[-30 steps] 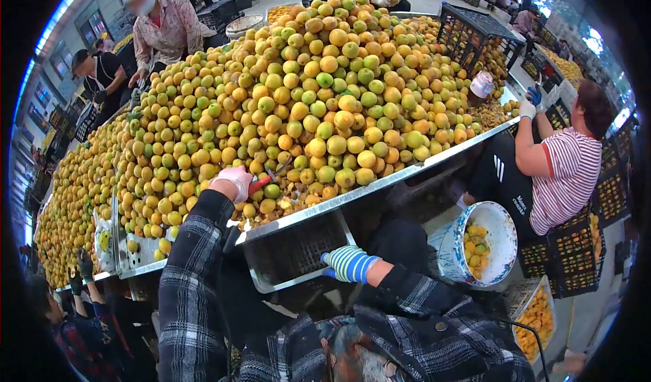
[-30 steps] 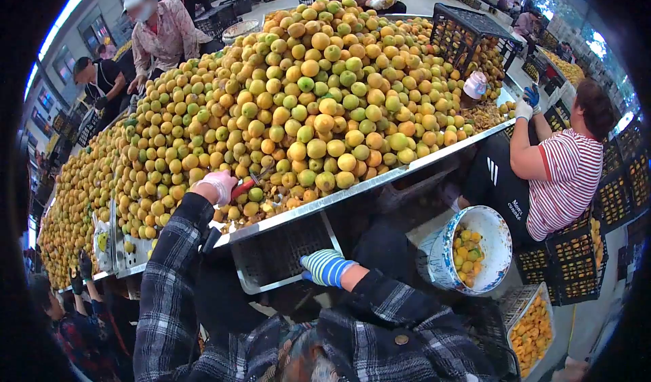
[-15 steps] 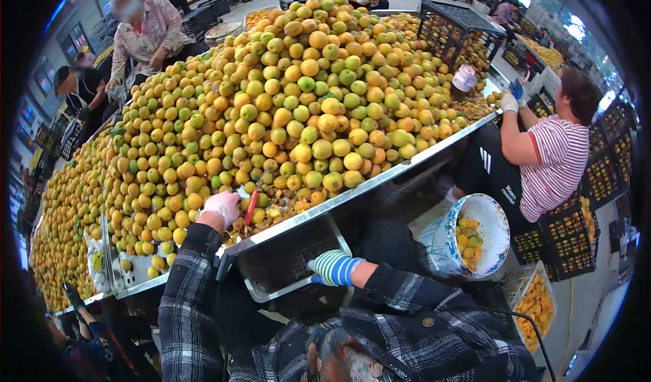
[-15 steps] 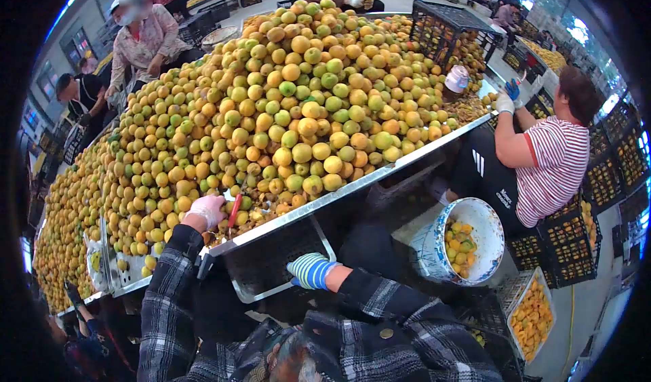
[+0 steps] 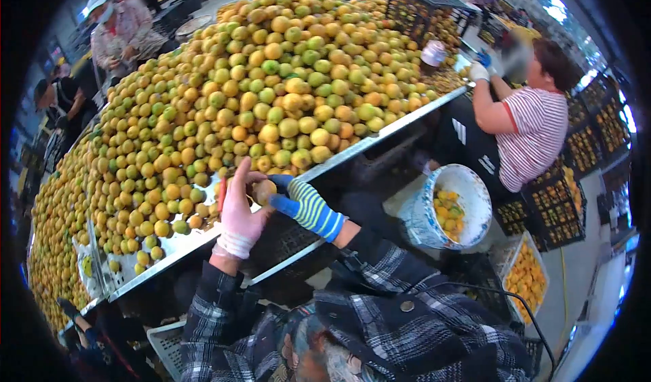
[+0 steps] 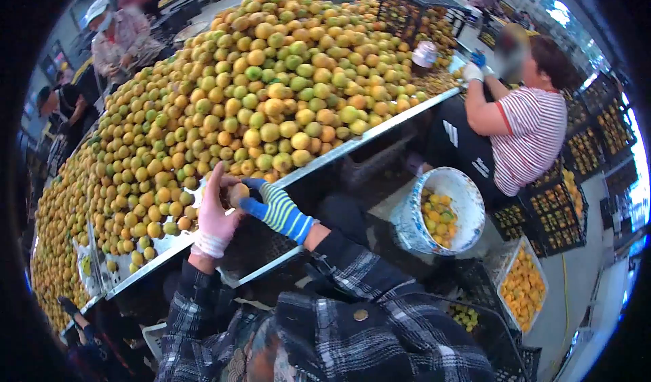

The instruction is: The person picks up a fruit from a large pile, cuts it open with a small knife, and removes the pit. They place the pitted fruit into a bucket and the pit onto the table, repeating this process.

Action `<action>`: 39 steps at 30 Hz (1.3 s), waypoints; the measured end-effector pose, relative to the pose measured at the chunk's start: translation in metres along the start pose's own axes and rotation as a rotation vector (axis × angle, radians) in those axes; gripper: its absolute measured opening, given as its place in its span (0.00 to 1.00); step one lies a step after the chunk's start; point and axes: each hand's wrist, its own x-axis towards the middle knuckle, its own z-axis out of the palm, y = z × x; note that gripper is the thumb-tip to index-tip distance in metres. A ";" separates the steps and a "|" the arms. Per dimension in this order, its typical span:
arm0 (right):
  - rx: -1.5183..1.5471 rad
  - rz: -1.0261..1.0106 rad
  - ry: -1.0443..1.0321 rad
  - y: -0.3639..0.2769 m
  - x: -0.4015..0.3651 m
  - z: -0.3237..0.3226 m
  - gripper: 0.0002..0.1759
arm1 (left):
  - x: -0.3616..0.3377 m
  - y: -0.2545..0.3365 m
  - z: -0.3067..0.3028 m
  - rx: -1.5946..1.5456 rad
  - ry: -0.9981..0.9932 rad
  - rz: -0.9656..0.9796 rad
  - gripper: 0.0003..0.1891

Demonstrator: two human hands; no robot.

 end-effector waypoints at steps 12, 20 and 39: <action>-0.626 -0.121 0.935 -0.106 -0.157 -0.249 0.22 | -0.023 -0.027 -0.026 0.622 0.169 -0.079 0.26; -1.295 0.173 0.831 -0.108 -0.167 -0.256 0.27 | -0.009 -0.119 -0.053 1.018 -0.131 -0.543 0.23; -0.645 0.086 -0.083 0.045 0.093 0.039 0.25 | 0.011 -0.084 -0.047 -0.460 0.086 -0.440 0.12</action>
